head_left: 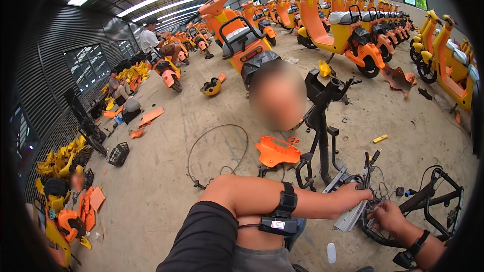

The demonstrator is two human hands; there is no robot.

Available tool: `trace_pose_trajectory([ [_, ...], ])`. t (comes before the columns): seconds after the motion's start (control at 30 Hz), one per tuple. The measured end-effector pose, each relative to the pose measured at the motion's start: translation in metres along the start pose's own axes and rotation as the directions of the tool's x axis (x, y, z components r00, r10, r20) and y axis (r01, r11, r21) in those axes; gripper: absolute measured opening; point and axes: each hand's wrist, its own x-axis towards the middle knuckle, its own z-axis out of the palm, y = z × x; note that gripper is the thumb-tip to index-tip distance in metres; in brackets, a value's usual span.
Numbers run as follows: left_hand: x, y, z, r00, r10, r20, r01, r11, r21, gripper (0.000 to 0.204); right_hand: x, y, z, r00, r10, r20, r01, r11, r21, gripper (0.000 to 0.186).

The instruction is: The person works on an electronic scooter component by hand, adjusting wires and using a screwdriver to tighten or loosen small screws on the casing.

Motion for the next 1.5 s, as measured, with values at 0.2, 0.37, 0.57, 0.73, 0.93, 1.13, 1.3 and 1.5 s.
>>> trace_pose_trajectory([
  [0.2,-0.003,0.004,0.002,0.997,-0.022,-0.074,0.012,0.990,-0.138,0.046,0.009,0.013,-0.012,0.994,-0.090,-0.056,0.102,0.961,0.259,0.022],
  [0.37,0.001,-0.003,-0.003,0.999,-0.003,-0.047,-0.002,0.996,-0.091,0.036,0.005,0.006,-0.010,0.967,-0.236,-0.100,0.245,0.966,0.084,0.020],
  [0.57,0.004,0.003,0.003,0.996,0.074,0.048,-0.058,0.958,-0.282,0.025,-0.004,-0.001,-0.005,0.858,-0.508,-0.078,0.501,0.860,-0.095,0.014],
  [0.73,-0.001,0.028,-0.011,0.993,0.035,0.117,0.037,0.829,-0.559,0.032,-0.008,-0.019,0.004,0.708,-0.514,0.484,0.573,0.819,0.032,0.020],
  [0.93,-0.023,0.062,-0.008,0.937,0.133,0.322,0.084,0.810,-0.580,0.046,-0.038,-0.043,0.004,0.602,-0.349,0.718,0.428,0.900,0.078,0.034],
  [1.13,-0.009,0.048,-0.004,0.959,0.097,0.265,0.064,0.839,-0.540,0.043,-0.029,-0.040,0.000,0.612,-0.355,0.707,0.409,0.907,0.101,0.034],
  [1.3,0.002,0.042,-0.002,0.946,-0.009,0.323,0.160,0.881,-0.444,0.048,-0.036,-0.027,0.008,0.708,-0.373,0.600,0.410,0.909,0.080,0.036],
  [1.5,-0.005,0.037,0.003,0.954,0.126,0.271,-0.026,0.939,-0.342,0.052,-0.042,-0.014,0.010,0.758,-0.468,0.454,0.471,0.874,0.115,0.039],
])
